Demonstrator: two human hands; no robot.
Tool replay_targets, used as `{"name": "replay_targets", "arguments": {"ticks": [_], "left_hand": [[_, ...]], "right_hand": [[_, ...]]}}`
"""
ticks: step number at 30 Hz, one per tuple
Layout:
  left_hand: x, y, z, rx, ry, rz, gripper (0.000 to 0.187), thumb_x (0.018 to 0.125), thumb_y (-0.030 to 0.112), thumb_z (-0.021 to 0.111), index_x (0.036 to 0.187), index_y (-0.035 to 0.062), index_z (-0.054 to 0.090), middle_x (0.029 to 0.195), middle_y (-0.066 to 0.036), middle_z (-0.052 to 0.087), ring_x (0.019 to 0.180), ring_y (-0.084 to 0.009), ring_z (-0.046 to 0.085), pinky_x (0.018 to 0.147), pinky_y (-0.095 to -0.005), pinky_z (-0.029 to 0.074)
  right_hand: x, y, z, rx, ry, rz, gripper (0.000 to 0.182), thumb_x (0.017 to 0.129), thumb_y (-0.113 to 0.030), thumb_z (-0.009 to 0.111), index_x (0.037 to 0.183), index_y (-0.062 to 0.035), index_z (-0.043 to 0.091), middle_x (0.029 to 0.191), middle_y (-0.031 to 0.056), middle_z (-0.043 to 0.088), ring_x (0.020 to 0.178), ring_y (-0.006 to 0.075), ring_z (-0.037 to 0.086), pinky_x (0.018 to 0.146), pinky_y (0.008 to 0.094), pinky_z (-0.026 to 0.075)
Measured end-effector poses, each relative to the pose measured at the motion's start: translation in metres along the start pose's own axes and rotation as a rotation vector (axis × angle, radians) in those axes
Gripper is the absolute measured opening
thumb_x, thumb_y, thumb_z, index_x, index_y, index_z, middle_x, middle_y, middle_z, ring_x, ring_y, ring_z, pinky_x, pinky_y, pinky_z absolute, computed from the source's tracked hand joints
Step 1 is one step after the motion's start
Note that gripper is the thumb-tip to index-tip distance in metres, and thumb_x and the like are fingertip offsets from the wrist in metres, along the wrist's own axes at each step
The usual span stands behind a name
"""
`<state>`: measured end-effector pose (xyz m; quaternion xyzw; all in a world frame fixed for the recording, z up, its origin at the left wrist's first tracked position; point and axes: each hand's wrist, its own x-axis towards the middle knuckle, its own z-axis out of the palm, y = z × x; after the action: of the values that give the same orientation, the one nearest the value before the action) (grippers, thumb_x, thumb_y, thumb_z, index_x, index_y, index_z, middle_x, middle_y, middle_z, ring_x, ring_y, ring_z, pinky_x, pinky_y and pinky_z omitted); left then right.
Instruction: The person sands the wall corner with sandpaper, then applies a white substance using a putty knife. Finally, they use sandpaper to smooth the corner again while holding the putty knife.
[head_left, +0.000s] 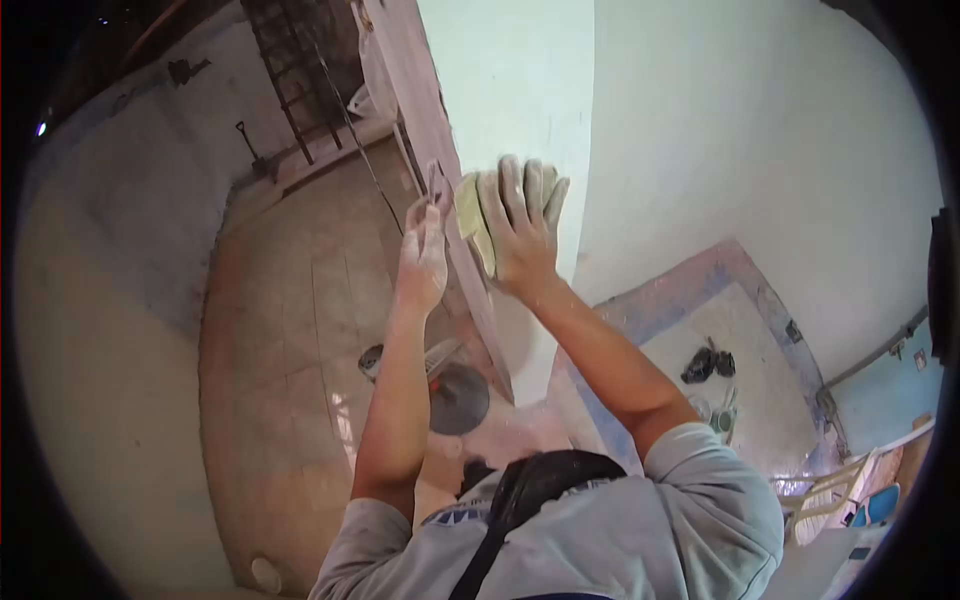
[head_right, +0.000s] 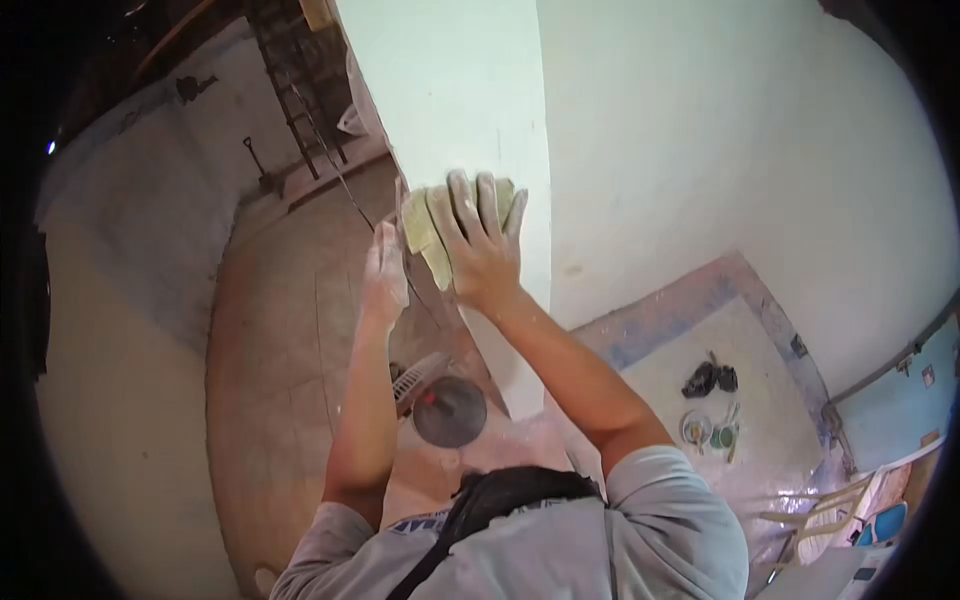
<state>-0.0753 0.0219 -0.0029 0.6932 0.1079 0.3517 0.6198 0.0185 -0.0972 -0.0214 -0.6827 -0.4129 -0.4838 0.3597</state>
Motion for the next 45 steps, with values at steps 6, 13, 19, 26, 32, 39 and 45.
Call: {"name": "replay_targets", "arguments": {"ticks": [6,13,19,26,32,39,45], "left_hand": [[0.018,-0.037,-0.009,-0.06,-0.098,0.017,0.049,0.114,0.037,0.042,0.137,-0.0027,0.059,0.127,0.0,0.054,0.09,-0.0067,0.05,0.082,-0.024,0.044],[0.015,-0.054,-0.015,-0.025,-0.173,0.017,0.055,0.114,0.043,0.038,0.141,0.0008,0.061,0.144,-0.005,0.044,0.115,-0.0127,0.051,0.094,-0.0275,0.044],[0.022,-0.065,-0.014,-0.037,-0.149,0.036,0.055,0.113,0.043,0.041,0.115,-0.0059,0.067,0.138,-0.007,0.05,0.112,-0.0109,0.054,0.093,-0.0268,0.044],[0.015,-0.047,-0.009,-0.102,-0.139,0.014,0.045,0.113,0.034,0.044,0.127,-0.0053,0.059,0.135,0.001,0.054,0.081,-0.0053,0.046,0.079,-0.0234,0.044],[0.025,-0.075,-0.01,-0.171,-0.177,0.118,0.047,0.114,0.033,0.043,0.126,-0.0073,0.063,0.136,-0.003,0.053,0.09,-0.0075,0.048,0.079,-0.0232,0.042],[0.027,-0.068,-0.017,-0.02,-0.166,0.064,0.043,0.113,0.034,0.046,0.118,-0.0041,0.067,0.127,0.001,0.054,0.08,-0.0041,0.044,0.073,-0.0231,0.042],[0.024,-0.063,-0.01,-0.043,-0.111,0.131,0.04,0.113,0.038,0.044,0.132,0.0069,0.059,0.105,0.007,0.062,0.064,0.0006,0.042,0.052,-0.0186,0.035]], "right_hand": [[0.136,-0.018,-0.03,-0.071,0.108,-0.118,0.089,0.082,-0.031,0.068,0.16,-0.0051,0.034,0.169,0.0137,0.028,0.155,0.0412,0.026,0.114,0.081,0.009],[0.08,-0.013,-0.017,-0.058,0.013,-0.069,0.074,0.089,-0.031,0.062,0.155,-0.0028,0.043,0.164,0.0189,0.037,0.151,0.0443,0.033,0.113,0.0811,0.014],[0.143,-0.013,-0.03,-0.178,0.105,-0.172,0.084,0.086,-0.037,0.067,0.158,-0.0036,0.038,0.165,0.0199,0.034,0.153,0.0409,0.031,0.116,0.0763,0.018],[0.279,-0.016,-0.052,-0.002,0.269,-0.251,0.085,0.096,-0.041,0.063,0.163,-0.0052,0.024,0.169,0.018,0.027,0.157,0.039,0.02,0.123,0.067,0.012],[0.025,0.008,0.0,-0.011,0.003,-0.19,0.073,0.089,-0.034,0.062,0.156,-0.0088,0.045,0.161,0.0154,0.043,0.147,0.0367,0.041,0.118,0.0686,0.024],[0.277,-0.023,-0.055,-0.057,0.275,-0.289,0.085,0.094,-0.046,0.062,0.163,-0.0082,0.029,0.169,0.014,0.029,0.155,0.0368,0.028,0.123,0.0626,0.02],[0.306,-0.028,-0.06,-0.038,0.315,-0.247,0.081,0.096,-0.038,0.063,0.162,-0.0054,0.028,0.168,0.0156,0.028,0.154,0.0377,0.027,0.123,0.0617,0.021]]}}
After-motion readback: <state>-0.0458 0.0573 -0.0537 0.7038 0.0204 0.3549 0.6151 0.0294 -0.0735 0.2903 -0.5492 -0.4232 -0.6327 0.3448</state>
